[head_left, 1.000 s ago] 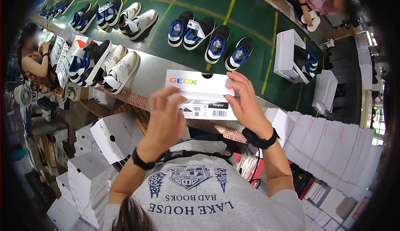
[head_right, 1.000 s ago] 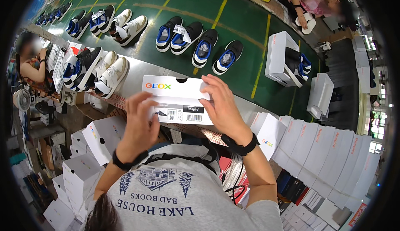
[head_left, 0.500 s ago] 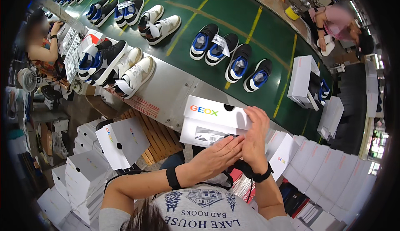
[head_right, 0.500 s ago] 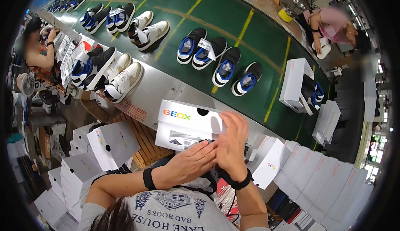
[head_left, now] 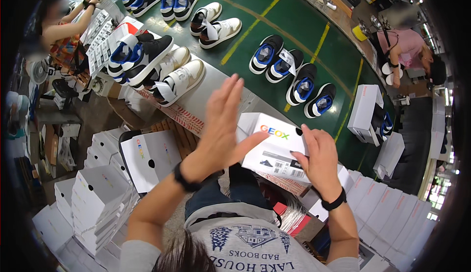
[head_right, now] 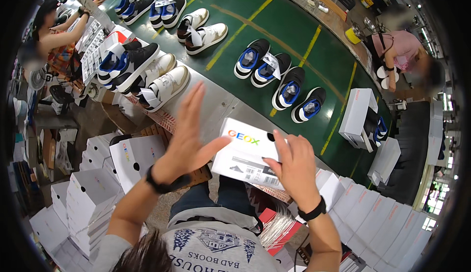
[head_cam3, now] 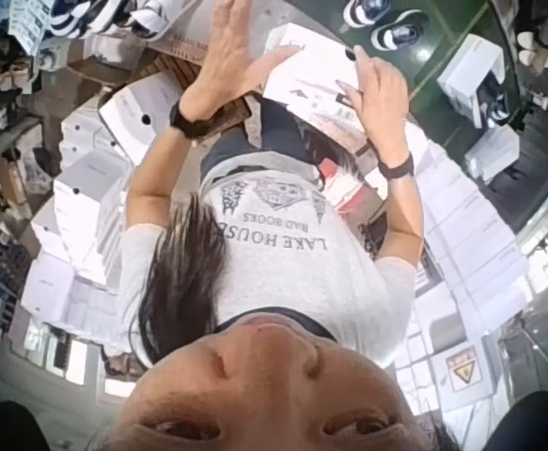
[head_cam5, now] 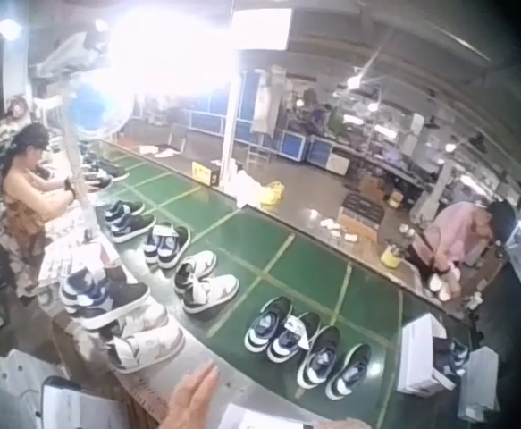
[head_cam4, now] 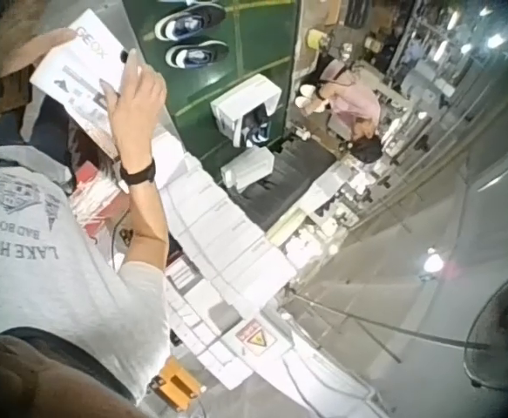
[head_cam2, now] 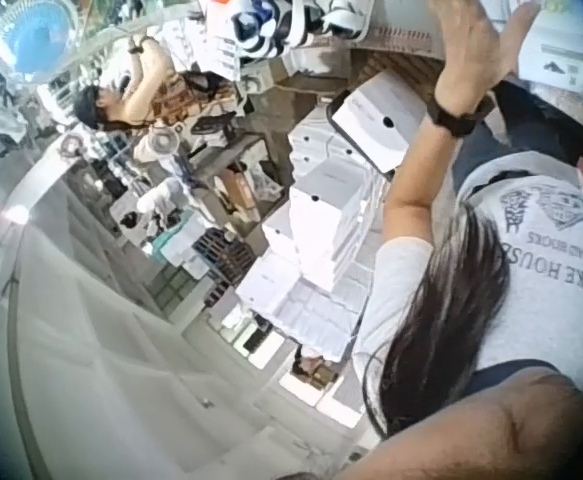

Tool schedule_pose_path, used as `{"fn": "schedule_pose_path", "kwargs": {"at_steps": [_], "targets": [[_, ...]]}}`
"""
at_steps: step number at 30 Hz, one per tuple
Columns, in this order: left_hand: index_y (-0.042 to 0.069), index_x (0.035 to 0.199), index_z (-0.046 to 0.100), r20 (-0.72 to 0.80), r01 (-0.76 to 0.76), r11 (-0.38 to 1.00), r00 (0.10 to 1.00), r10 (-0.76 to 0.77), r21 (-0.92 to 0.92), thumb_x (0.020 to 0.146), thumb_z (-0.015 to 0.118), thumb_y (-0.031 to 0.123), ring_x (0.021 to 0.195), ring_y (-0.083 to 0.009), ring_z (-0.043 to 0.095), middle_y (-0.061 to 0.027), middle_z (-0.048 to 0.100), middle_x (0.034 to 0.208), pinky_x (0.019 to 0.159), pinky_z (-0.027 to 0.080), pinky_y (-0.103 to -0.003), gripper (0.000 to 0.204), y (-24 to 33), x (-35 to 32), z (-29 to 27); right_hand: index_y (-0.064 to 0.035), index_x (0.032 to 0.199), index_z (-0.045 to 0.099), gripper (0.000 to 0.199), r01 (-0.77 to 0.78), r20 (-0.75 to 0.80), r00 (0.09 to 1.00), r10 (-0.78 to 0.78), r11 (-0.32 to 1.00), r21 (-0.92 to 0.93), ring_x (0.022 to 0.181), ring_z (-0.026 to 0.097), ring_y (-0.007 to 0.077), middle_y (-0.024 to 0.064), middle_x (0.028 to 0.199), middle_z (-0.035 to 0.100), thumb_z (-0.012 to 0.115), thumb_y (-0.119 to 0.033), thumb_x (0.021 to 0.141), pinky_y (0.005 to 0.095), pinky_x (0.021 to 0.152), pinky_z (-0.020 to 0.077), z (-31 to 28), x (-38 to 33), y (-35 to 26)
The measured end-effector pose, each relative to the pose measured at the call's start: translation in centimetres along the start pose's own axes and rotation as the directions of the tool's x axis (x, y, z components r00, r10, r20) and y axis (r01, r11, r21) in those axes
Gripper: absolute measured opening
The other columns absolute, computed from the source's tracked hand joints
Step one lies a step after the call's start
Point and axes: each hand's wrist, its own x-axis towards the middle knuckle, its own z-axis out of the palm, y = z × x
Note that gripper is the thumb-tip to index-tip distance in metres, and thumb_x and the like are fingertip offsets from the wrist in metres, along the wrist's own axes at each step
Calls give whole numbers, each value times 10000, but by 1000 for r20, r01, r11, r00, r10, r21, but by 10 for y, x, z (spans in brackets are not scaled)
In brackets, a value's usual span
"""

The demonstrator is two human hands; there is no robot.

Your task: The person packs shoes by hand, stamping the inside of a box, placing a pair of shoes inside, and applying a label to the lid before stacking the completed boxes.

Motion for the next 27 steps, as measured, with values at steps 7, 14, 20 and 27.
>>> {"fn": "schedule_pose_path", "kwargs": {"at_steps": [7, 14, 20, 27], "targets": [[-45, 1475, 171, 170, 184, 854, 979, -114, -487, 775, 762, 340, 1382, -458, 228, -319, 216, 1479, 1147, 205, -472, 994, -4, -36, 61, -6, 1419, 363, 667, -235, 74, 971, 228, 966, 107, 862, 601, 387, 207, 1008, 550, 655, -216, 858, 438, 739, 500, -1, 11, 11], [18, 803, 545, 388, -78, 942, 898, 209, -325, 687, 821, 192, 914, -331, 546, -119, 560, 871, 834, 467, -391, 346, 11, -77, -22, -3, 1454, 310, 530, -645, -123, 675, 728, 663, 380, 867, 599, 267, 187, 1084, 577, 513, -102, 974, 347, 802, 485, -16, -41, 33], [10, 761, 539, 497, -103, 989, 856, 144, -110, 644, 794, 71, 1000, -343, 556, -136, 563, 911, 1039, 413, -469, 288, -45, -66, -51, -11, 1385, 366, 500, -554, 454, 285, 844, -241, 797, 1044, 566, 178, 70, 1114, 547, 572, -115, 941, 334, 866, 516, 73, -152, -8], [-2, 834, 550, 625, -420, 824, 773, 105, 381, 675, 597, -40, 1178, -379, 480, -167, 532, 1033, 1075, 346, -524, 170, -113, -77, -14, -45, 1195, 510, 281, 125, 724, 359, 589, -799, 588, 1122, 570, 259, 52, 1179, 571, 591, -165, 954, 480, 953, 515, 178, -165, -91]]}}
